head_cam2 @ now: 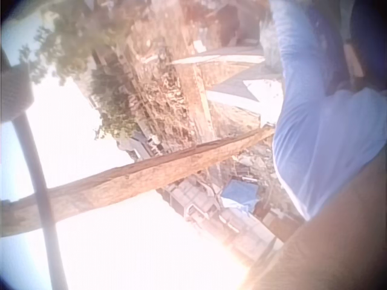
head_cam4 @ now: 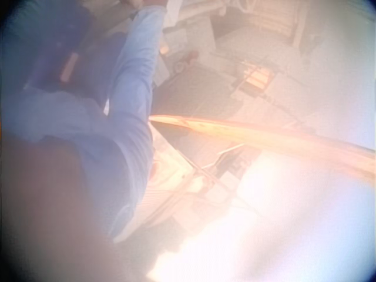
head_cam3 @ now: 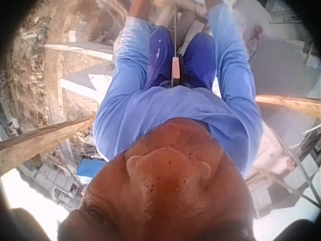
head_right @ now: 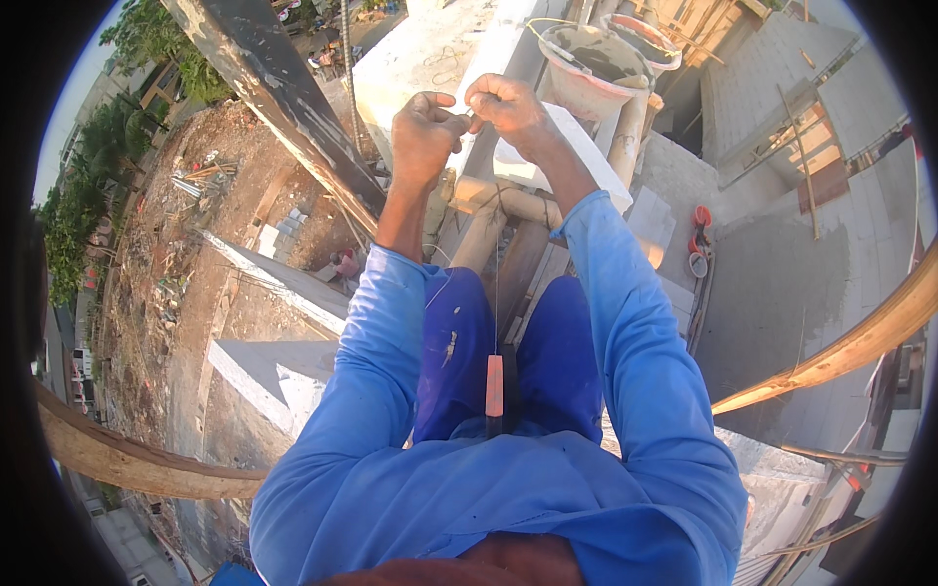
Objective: The person saws a wooden beam, secures a wire around a wooden template and rebar structure by hand, and then walks along a elevated beam at a construction site.
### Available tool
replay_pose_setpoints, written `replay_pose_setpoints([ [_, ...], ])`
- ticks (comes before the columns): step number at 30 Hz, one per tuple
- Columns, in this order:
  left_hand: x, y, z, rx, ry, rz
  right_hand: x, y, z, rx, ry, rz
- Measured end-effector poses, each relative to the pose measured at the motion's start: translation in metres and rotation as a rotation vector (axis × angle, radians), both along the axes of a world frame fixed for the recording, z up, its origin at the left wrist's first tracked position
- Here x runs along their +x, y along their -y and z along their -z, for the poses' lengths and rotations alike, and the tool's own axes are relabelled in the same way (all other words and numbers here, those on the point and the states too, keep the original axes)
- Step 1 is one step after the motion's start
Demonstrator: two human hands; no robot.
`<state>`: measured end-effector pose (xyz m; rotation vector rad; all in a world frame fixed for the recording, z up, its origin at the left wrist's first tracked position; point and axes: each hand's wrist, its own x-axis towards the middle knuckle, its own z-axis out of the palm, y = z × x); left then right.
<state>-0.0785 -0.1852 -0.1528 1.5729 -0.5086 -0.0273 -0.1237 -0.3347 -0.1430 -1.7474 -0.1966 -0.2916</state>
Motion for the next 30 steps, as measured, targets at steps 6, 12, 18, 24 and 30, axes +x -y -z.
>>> replay_pose_setpoints([
  [6, -0.011, -0.004, -0.011, -0.059, -0.138, 0.106, -0.003, 0.000, -0.003, 0.079, 0.023, -0.019],
  [12, -0.007, -0.012, -0.020, -0.093, -0.415, 0.319, -0.003, -0.002, -0.004, 0.107, 0.047, -0.042],
  [18, -0.017, -0.007, -0.016, 0.088, -0.022, 0.067, -0.003, -0.008, 0.003, 0.043, 0.033, 0.111],
  [24, -0.018, -0.008, -0.003, 0.033, 0.113, -0.006, -0.007, -0.019, 0.005, 0.016, -0.011, 0.189],
  [30, -0.013, -0.011, -0.005, 0.184, 0.411, -0.050, -0.007, -0.022, -0.003, 0.037, -0.010, 0.189],
])
